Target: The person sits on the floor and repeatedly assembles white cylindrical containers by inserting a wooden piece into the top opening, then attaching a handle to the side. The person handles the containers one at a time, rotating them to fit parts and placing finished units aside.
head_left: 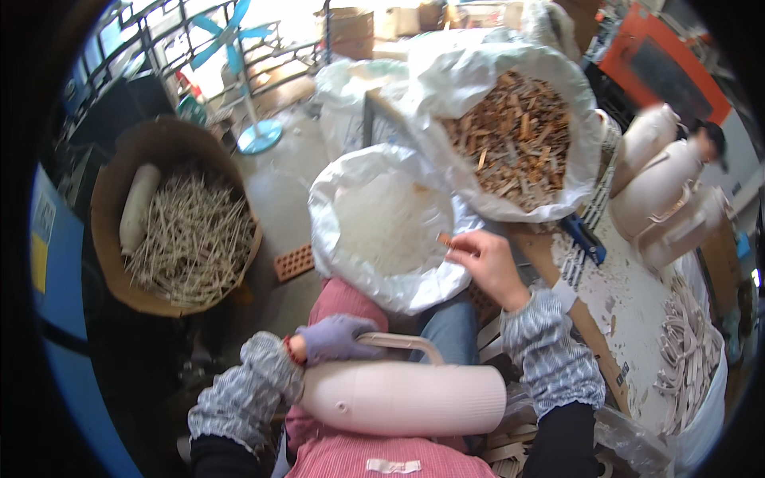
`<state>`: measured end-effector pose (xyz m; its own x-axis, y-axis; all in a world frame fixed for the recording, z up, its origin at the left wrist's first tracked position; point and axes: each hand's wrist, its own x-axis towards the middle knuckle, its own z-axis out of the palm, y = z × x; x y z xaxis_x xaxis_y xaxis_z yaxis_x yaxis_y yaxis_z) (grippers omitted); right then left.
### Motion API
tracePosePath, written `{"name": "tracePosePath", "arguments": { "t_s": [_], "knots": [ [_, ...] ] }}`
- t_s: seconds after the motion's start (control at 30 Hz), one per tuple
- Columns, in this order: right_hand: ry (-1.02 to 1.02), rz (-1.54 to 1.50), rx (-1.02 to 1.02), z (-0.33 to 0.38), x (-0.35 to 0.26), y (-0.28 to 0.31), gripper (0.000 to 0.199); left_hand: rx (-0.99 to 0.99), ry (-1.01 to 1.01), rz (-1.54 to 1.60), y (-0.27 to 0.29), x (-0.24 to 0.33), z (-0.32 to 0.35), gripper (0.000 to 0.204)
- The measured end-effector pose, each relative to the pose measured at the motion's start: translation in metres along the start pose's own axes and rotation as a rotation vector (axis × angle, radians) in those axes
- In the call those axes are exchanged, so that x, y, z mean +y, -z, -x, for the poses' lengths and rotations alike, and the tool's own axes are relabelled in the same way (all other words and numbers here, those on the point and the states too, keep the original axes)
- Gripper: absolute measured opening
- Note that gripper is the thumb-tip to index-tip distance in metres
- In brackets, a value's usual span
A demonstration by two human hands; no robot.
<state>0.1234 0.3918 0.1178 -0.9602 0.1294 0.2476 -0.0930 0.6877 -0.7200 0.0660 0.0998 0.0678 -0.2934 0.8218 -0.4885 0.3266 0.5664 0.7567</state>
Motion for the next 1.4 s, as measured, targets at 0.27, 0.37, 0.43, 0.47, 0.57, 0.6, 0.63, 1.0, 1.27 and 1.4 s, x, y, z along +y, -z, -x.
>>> {"name": "tracePosePath", "arguments": {
  "t_s": [0.27, 0.37, 0.43, 0.47, 0.57, 0.6, 0.63, 1.0, 1.27, 1.4],
  "knots": [
    [-0.443, -0.895, -0.356, 0.055, -0.029, -0.084, 0.01, 0.933, -0.702, -0.302, -0.026, 0.007, -0.01, 0.056],
    [-0.538, -1.085, -0.432, 0.055, -0.031, -0.085, 0.012, 0.911, -0.734, -0.362, -0.023, 0.008, -0.008, 0.046],
    [-0.566, -1.078, -0.455, 0.056, -0.028, -0.081, 0.012, 0.906, -0.778, -0.352, -0.023, 0.008, -0.009, 0.041],
    [-0.579, -1.069, -0.458, 0.056, -0.027, -0.077, 0.013, 0.913, -0.813, -0.331, -0.023, 0.008, -0.01, 0.039],
    [-0.587, -1.027, -0.307, 0.063, -0.032, -0.076, 0.014, 0.83, -0.802, -0.196, -0.021, 0.009, -0.008, 0.036],
    [-0.584, -1.007, -0.234, 0.066, -0.036, -0.077, 0.014, 0.788, -0.777, -0.137, -0.021, 0.008, -0.006, 0.036],
    [-0.362, -0.764, -0.204, 0.069, -0.037, -0.074, 0.015, 0.741, -0.718, -0.012, -0.023, 0.006, -0.004, 0.036],
    [0.467, 0.445, -0.087, 0.102, -0.054, -0.078, 0.017, 0.079, -0.188, 0.456, -0.02, -0.018, 0.007, 0.058],
    [0.475, 0.508, -0.18, 0.106, -0.038, -0.087, 0.018, -0.043, -0.017, 0.525, -0.012, -0.02, 0.005, 0.048],
    [0.495, 0.46, -0.195, 0.101, -0.036, -0.087, 0.02, -0.034, -0.03, 0.501, -0.012, -0.026, -0.002, 0.043]
  ]
}}
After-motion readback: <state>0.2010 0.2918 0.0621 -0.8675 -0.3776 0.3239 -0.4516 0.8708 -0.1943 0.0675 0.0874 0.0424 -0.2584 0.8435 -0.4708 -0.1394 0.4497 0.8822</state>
